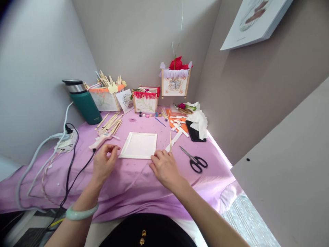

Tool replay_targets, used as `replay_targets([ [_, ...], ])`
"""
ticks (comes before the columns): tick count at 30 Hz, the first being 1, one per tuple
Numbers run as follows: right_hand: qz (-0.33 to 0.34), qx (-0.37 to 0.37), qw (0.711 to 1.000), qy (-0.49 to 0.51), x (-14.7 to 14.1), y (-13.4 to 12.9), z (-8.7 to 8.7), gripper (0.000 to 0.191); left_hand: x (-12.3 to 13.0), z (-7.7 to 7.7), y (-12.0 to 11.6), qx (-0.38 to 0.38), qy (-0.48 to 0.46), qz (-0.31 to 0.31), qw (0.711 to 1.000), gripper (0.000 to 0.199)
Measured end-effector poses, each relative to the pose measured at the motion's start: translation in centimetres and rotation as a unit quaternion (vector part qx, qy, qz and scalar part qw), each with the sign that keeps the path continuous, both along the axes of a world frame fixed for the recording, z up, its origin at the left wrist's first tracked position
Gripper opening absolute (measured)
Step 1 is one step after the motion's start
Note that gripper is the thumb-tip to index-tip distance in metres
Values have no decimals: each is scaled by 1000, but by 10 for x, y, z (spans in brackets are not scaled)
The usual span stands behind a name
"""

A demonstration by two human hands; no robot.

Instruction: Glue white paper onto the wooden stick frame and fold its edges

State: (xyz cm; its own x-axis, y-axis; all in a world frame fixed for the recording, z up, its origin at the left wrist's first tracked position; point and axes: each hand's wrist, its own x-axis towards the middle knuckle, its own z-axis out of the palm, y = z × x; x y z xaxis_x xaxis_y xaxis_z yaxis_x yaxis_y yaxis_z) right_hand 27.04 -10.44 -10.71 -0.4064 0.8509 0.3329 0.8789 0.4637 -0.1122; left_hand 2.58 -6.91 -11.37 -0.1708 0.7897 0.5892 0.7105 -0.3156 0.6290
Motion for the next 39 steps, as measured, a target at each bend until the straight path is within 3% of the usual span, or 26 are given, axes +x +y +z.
replay_targets([
  [6,13,48,998,32,-7,-9,-14,54,-14,-11,-8,-14,29,2,999,12],
  [10,28,-11,999,15,-14,-11,-21,63,-13,-15,-6,-6,69,-32,997,15],
  [14,3,-17,1000,16,-11,-9,-18,69,-6,-15,-6,28,148,-59,987,16],
  [18,23,-72,997,-2,-9,-5,-11,74,3,-8,-1,23,227,-26,973,15],
  [21,-3,-71,997,30,-15,14,6,70,12,6,20,-5,256,5,967,16],
  [25,-57,19,996,68,-30,62,23,69,28,21,62,-88,336,5,938,19],
  [26,-60,18,996,62,-33,73,21,70,32,22,69,-99,352,0,931,18],
  [28,-35,-56,997,33,-36,91,11,75,36,20,77,-106,376,-19,920,14],
  [31,-14,-134,991,16,-36,102,-7,78,38,13,75,-103,409,-53,905,15],
  [39,-15,-94,995,31,-32,98,-14,68,29,9,80,-94,430,-65,896,20],
])
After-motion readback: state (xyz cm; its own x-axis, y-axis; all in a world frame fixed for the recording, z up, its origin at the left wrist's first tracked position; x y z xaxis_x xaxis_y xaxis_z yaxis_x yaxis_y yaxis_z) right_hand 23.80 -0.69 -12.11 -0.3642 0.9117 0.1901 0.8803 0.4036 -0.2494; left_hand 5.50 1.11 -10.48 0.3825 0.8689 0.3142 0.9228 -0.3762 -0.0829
